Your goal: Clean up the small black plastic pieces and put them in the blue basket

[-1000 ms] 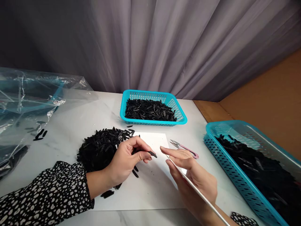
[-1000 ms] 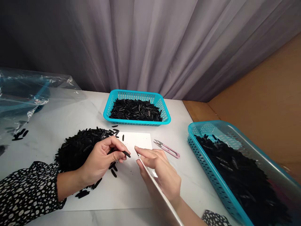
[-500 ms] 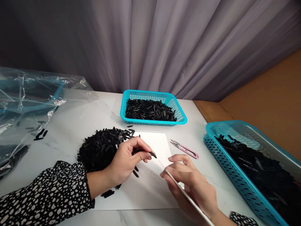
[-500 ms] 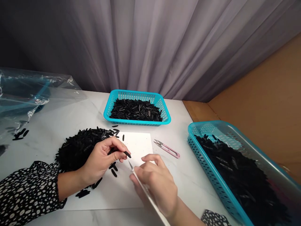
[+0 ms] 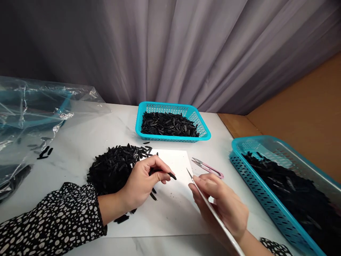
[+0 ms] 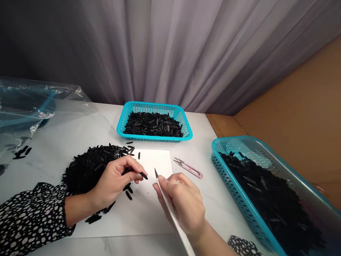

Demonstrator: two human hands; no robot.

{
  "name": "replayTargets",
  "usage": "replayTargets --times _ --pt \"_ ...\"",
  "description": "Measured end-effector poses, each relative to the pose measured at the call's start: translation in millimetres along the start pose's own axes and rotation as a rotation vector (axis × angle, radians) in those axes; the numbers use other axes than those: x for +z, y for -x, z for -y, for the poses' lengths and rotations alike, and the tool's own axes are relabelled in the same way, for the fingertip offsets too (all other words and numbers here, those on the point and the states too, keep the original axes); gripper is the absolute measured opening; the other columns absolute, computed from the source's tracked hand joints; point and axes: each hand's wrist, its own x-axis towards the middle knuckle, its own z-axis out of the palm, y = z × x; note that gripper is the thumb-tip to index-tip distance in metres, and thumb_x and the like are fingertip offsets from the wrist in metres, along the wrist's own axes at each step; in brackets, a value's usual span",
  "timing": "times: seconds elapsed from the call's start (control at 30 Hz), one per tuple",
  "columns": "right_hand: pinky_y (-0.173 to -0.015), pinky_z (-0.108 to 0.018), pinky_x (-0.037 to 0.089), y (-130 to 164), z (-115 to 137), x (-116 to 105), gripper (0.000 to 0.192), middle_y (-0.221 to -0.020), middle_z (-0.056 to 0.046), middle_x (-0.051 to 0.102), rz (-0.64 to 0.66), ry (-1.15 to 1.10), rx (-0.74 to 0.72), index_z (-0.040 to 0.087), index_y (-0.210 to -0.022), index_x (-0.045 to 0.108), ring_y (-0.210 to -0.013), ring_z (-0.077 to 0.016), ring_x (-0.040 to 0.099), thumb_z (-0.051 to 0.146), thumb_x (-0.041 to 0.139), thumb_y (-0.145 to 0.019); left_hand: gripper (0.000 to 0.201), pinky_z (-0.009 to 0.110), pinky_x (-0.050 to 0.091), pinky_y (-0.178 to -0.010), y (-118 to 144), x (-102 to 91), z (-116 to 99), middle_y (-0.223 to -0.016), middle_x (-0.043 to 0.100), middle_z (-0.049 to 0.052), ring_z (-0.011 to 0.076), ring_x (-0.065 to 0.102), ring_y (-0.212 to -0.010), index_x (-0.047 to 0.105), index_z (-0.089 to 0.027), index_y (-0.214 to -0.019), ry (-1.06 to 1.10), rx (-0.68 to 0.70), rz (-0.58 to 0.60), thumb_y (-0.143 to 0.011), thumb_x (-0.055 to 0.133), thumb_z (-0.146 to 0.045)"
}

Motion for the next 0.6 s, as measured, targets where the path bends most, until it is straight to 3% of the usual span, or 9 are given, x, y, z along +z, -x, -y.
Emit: replayTargets --times 0.13,0.23,0.33,0.47,0.6 --pt "-0.059 -0.031 0.044 -1 -8 0 0.014 -0.061 0.002 0.057 0.144 0.112 -0.077 0.021 -0.094 0.061 -0.054 -0.0146 0.052 0.008 0.058 -0.092 0.009 0.022 0.05 -0.061 2 -1.3 1 -0.073 0.069 0.0 0.0106 0.061 -0.063 0.069 -0.017 -0.073 -0.01 0.013 0.01 -0.072 0.073 -0.009" --pt "-0.069 -0.034 0.041 -1 -17 0 0.019 -0.08 -0.005 0.068 0.329 0.182 -0.037 0.02 -0.093 0.058 -0.069 -0.0174 0.057 0.007 0.045 -0.097 0.007 0.023 0.05 -0.062 1 -1.7 3 -0.074 0.068 0.0 0.0109 0.061 -0.065 0.069 -0.017 -0.075 -0.025 0.023 0.02 -0.074 0.074 -0.012" --pt "-0.072 -0.034 0.04 0 -25 0 0.026 -0.086 -0.006 0.07 0.463 0.226 0.019 0.021 -0.087 0.057 -0.072 -0.0191 0.057 0.004 0.04 -0.096 0.008 0.022 0.048 -0.06 0 -1.2 3 -0.075 0.067 0.001 0.0114 0.06 -0.066 0.067 -0.017 -0.074 -0.022 0.028 0.025 -0.074 0.074 -0.014" --pt "-0.07 -0.034 0.043 -2 -25 -1 0.023 -0.083 -0.004 0.071 0.411 0.193 0.118 0.022 -0.089 0.059 -0.074 -0.0202 0.062 0.005 0.044 -0.094 0.009 0.024 0.048 -0.069 0 -0.8 3 -0.076 0.066 0.001 0.0127 0.061 -0.074 0.066 -0.017 -0.072 -0.048 0.064 0.037 -0.076 0.074 -0.015" --pt "-0.065 -0.03 0.05 -4 -11 1 0.01 -0.079 -0.002 0.071 0.309 -0.041 0.277 0.022 -0.098 0.062 -0.071 -0.0183 0.066 0.015 0.057 -0.093 0.01 0.026 0.048 -0.074 -1 -1.1 4 -0.077 0.065 0.001 0.0136 0.061 -0.077 0.064 -0.017 -0.072 -0.09 0.095 0.062 -0.077 0.071 -0.015"
